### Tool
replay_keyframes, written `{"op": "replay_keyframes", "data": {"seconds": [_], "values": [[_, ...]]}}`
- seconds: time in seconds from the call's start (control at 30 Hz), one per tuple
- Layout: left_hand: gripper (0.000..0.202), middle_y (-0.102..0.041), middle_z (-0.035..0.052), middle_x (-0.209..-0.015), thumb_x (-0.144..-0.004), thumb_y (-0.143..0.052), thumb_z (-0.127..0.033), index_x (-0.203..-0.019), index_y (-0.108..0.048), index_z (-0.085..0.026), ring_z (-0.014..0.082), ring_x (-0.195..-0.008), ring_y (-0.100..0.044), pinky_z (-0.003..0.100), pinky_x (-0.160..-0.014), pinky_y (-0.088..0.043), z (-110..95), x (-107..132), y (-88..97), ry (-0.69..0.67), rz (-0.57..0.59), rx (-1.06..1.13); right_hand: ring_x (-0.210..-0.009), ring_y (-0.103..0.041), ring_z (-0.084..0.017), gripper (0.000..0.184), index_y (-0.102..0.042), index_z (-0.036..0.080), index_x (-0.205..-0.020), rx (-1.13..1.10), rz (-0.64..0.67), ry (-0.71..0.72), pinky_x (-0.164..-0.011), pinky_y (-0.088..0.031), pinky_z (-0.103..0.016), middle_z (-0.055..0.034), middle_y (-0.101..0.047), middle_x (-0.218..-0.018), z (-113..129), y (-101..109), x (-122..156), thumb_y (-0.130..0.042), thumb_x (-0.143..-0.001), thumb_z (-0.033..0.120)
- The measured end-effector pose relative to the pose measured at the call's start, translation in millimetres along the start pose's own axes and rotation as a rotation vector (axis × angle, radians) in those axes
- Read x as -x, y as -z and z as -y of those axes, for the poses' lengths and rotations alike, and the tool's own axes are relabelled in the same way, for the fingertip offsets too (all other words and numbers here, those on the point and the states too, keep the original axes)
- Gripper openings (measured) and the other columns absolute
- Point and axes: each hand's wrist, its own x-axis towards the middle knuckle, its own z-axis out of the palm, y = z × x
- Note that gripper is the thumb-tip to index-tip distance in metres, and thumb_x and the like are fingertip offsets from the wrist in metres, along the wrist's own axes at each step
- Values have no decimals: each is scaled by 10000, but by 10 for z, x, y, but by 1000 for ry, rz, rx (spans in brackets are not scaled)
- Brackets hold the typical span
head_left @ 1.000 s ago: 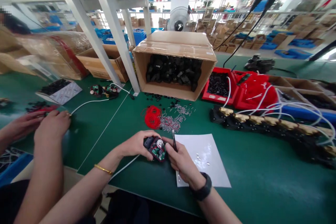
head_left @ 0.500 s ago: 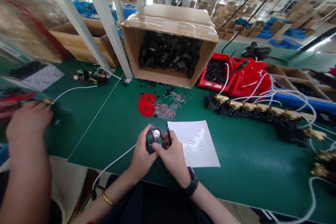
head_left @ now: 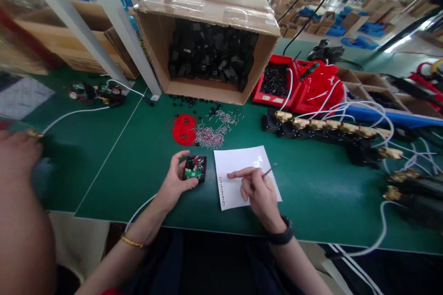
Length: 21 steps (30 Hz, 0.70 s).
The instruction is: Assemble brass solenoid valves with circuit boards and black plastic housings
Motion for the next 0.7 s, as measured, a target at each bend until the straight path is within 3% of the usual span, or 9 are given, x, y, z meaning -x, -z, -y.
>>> {"op": "replay_keyframes", "data": {"seconds": [0.1, 0.2, 0.23, 0.33, 0.43, 0.57, 0.7], "values": [[771, -561, 107, -1138, -577, -707, -612, -1182, -489, -186, 266, -970, -577, 389, -840, -464, -177, 17, 65, 132, 204, 89, -482, -494, -113, 664, -654, 167, -697, -147, -200, -79, -453, -412, -239, -56, -622, -656, -81, 139, 110, -253, -874, 665], [680, -541, 101, -1170, -483, -791, -522, -1035, -591, -180, 296, -1043, -537, 397, -903, -426, -312, 61, 46, 34, 457, -247, -327, -353, -71, 661, -590, 174, -607, -218, -276, -229, -311, -268, -187, 19, -474, -422, -200, 65, 171, -284, -828, 717], [635, -516, 100, -1232, -471, -809, -471, -1003, -606, -189, 309, -1102, -509, 400, -938, -403, -342, 73, 22, -10, 544, -368, -314, -367, -71, 628, -587, 174, -635, -243, -276, -261, -303, -273, -180, 24, -485, -416, -238, 18, 171, -325, -818, 715], [550, -417, 88, -1404, -505, -798, -412, -985, -612, -218, 320, -1242, -423, 399, -1008, -347, -373, 88, -61, -54, 734, -570, -476, -595, -136, 430, -594, 166, -748, -210, -233, -245, -438, -476, -226, -28, -653, -586, -339, -100, 135, -625, -726, 594], [552, -365, 94, -1450, -529, -782, -432, -1007, -599, -226, 321, -1237, -450, 392, -979, -378, -343, 80, -106, -11, 773, -650, -581, -663, -177, 338, -596, 155, -778, -114, -260, -190, -573, -547, -286, -49, -697, -667, -417, -155, 113, -755, -665, 430], [552, -332, 102, -1465, -534, -772, -480, -988, -600, -217, 333, -1187, -501, 381, -917, -423, -317, 71, -114, 30, 719, -726, -609, -679, -189, 310, -607, 143, -812, -35, -372, -160, -592, -557, -297, -61, -704, -688, -476, -197, 128, -692, -735, 430], [671, -313, 102, -1473, -556, -752, -516, -1126, -560, -221, 327, -1183, -505, 389, -945, -405, -335, 58, -115, 30, 733, -752, -625, -684, -196, 285, -606, 142, -804, 43, -366, -153, -603, -559, -302, -66, -702, -686, -461, -220, 125, -662, -768, 419]]}}
